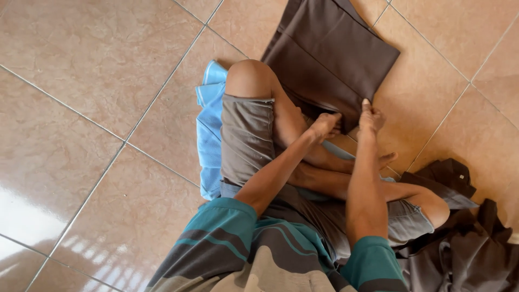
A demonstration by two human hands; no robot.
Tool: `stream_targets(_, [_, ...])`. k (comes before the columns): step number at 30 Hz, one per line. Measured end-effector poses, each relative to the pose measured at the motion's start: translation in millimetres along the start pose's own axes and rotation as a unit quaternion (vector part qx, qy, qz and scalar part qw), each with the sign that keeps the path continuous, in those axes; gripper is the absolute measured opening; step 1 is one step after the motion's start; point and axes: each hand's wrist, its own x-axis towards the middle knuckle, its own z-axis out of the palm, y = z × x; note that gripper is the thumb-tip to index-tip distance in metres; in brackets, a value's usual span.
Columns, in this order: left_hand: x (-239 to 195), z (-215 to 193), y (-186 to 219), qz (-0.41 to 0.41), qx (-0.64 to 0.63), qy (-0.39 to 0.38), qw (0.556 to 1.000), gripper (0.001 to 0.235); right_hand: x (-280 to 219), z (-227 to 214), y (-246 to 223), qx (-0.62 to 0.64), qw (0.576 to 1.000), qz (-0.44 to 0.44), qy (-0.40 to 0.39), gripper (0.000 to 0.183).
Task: The person sits cross-legged on a tiled floor and folds a pair of brown trousers by hand. They smooth the fabric, fold the legs together, and then fold the garment into a compact rectangle before placing it on a stack of similar trousers.
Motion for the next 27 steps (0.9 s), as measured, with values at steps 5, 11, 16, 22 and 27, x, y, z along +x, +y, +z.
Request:
stream_targets(5, [-41.3, -12.9, 35.7, 0.272, 0.516, 0.057, 0.81, 0.013, -84.9, -120.0, -56.4, -0.046, 0.998, 0.036, -0.033, 0.059])
stream_targets(11, [-28.6, -39.1, 144.4, 0.379, 0.517, 0.417, 0.644, 0.037, -69.8, -124.0, -48.3, 0.032, 0.958, 0.267, -0.102, 0.084])
stream_targets(16, [-31.0, -43.1, 161.0, 0.231, 0.493, 0.368, 0.754, 0.028, -49.5, -112.2, -21.9, 0.118, 0.957, 0.242, -0.104, 0.075])
stream_targets(22, [-28.8, -45.5, 163.4, 0.209, 0.368, 0.415, 0.805, 0.015, -44.3, -91.9, -4.8, 0.061, 0.991, 0.101, -0.061, 0.045])
stream_targets(27, [-26.2, -48.5, 170.1, 0.193, 0.368, 0.415, 0.809, 0.026, -66.1, -73.4, -21.9, 0.022, 0.997, 0.012, 0.075, 0.043])
